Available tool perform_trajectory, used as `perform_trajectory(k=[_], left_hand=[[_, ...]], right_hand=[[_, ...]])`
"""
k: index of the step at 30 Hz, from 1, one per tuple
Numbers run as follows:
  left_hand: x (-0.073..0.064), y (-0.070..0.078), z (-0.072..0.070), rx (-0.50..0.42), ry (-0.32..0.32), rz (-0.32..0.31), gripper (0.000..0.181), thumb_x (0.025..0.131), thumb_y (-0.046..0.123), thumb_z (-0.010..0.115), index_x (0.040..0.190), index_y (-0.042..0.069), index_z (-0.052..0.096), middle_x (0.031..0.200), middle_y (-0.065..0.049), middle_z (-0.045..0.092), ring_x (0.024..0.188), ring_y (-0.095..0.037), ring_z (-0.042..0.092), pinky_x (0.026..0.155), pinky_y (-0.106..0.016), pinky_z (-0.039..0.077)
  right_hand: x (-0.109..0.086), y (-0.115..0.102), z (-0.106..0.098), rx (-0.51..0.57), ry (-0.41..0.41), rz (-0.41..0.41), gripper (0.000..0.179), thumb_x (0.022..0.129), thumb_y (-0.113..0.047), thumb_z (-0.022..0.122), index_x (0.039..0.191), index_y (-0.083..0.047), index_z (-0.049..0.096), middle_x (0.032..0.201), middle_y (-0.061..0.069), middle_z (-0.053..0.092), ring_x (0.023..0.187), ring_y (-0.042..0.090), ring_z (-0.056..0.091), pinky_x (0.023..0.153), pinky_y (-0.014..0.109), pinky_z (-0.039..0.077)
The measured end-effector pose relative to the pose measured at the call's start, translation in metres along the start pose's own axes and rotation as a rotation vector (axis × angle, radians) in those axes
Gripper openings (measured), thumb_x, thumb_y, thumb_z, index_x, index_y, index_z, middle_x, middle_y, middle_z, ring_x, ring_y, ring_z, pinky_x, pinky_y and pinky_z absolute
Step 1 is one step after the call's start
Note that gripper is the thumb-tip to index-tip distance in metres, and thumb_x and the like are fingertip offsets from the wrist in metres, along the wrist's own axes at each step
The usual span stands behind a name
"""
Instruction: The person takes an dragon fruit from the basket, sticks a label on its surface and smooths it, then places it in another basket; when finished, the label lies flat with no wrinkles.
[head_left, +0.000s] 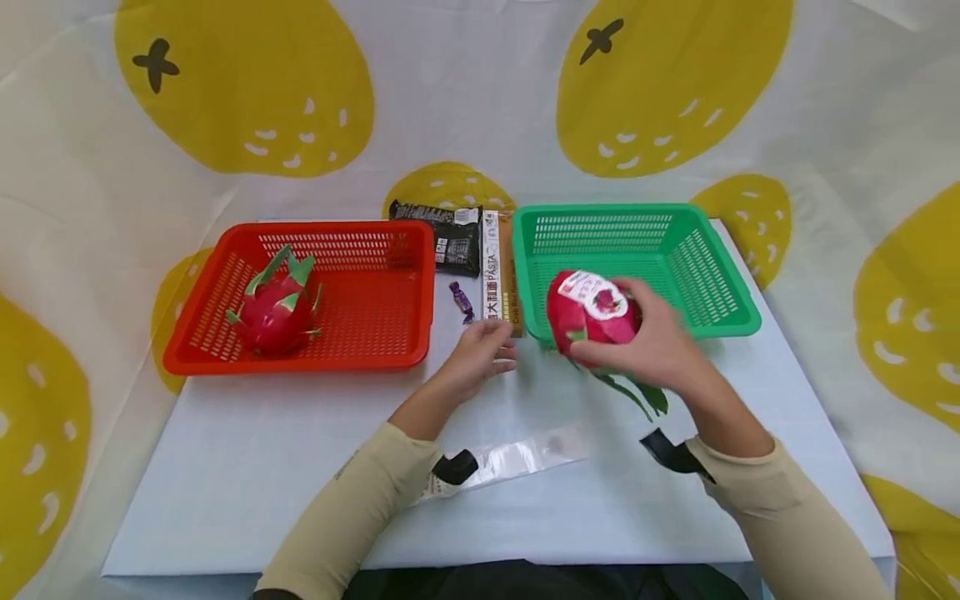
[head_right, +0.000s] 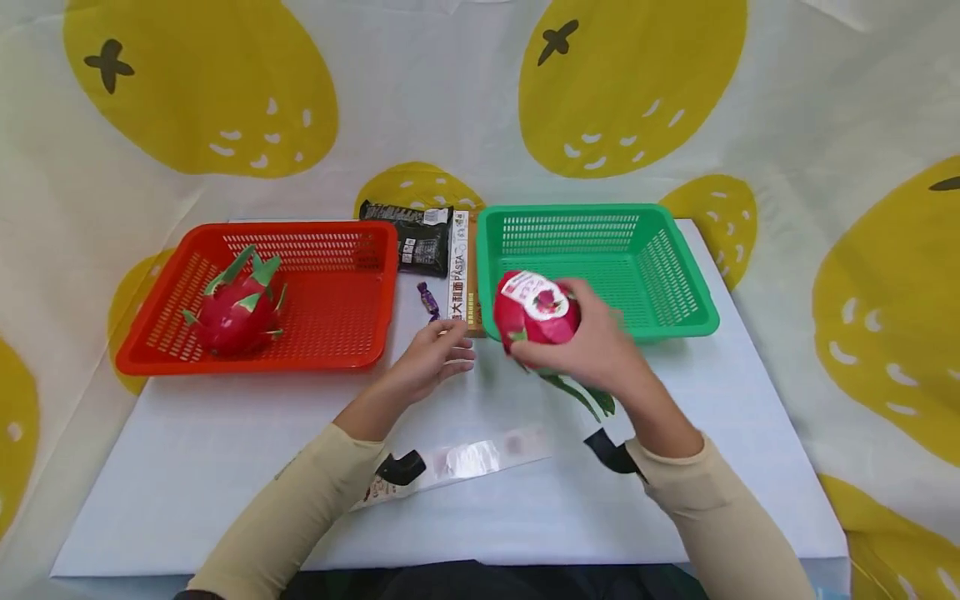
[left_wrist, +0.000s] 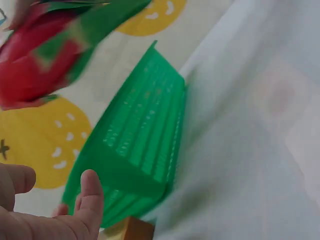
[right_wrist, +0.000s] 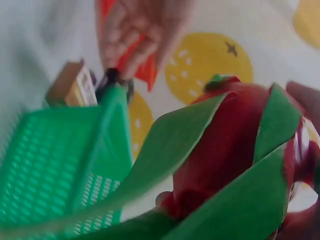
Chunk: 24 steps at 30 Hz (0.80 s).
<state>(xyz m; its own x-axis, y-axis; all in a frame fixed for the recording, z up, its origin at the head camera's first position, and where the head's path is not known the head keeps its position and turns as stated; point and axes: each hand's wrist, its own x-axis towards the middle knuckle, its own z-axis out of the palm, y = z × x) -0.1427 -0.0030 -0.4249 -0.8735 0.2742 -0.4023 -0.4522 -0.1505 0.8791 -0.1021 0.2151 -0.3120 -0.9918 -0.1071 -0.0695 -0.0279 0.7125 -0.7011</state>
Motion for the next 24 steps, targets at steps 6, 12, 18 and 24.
perform_trajectory(k=[6,12,18,24], left_hand=[[0.026,-0.008,0.021,-0.097,0.0,-0.025,0.054,0.095,0.016,0.056,0.139,-0.001,0.029,0.122,-0.026,0.05,0.078,-0.02,0.064,0.076,-0.028,0.056],[0.033,-0.011,0.031,-0.142,-0.011,0.002,0.053,0.095,0.007,0.054,0.14,-0.005,0.028,0.126,-0.03,0.051,0.071,-0.014,0.065,0.074,-0.025,0.056],[0.036,-0.016,0.032,-0.174,-0.002,0.031,0.049,0.094,0.006,0.055,0.136,-0.005,0.033,0.123,-0.03,0.052,0.072,-0.015,0.066,0.075,-0.028,0.056],[0.036,-0.02,0.031,-0.176,0.005,0.027,0.046,0.094,0.007,0.056,0.134,-0.003,0.036,0.117,-0.024,0.058,0.073,-0.017,0.067,0.074,-0.03,0.057]], right_hand=[[0.055,-0.006,-0.033,0.184,0.051,0.154,0.092,0.077,-0.051,0.072,0.143,-0.008,0.024,0.137,0.014,0.038,0.123,0.029,0.038,0.079,0.037,0.055],[0.114,-0.007,-0.039,0.303,0.041,0.32,0.101,0.074,-0.06,0.068,0.143,-0.004,0.021,0.137,0.014,0.037,0.114,0.024,0.044,0.072,0.027,0.053],[0.166,0.001,-0.012,0.121,-0.026,0.422,0.106,0.068,-0.063,0.072,0.138,0.0,0.025,0.128,0.015,0.043,0.101,0.024,0.052,0.071,0.032,0.054],[0.196,0.018,0.013,-0.048,-0.071,0.495,0.096,0.068,-0.059,0.073,0.129,0.005,0.034,0.112,0.015,0.051,0.083,0.024,0.056,0.061,0.03,0.053]])
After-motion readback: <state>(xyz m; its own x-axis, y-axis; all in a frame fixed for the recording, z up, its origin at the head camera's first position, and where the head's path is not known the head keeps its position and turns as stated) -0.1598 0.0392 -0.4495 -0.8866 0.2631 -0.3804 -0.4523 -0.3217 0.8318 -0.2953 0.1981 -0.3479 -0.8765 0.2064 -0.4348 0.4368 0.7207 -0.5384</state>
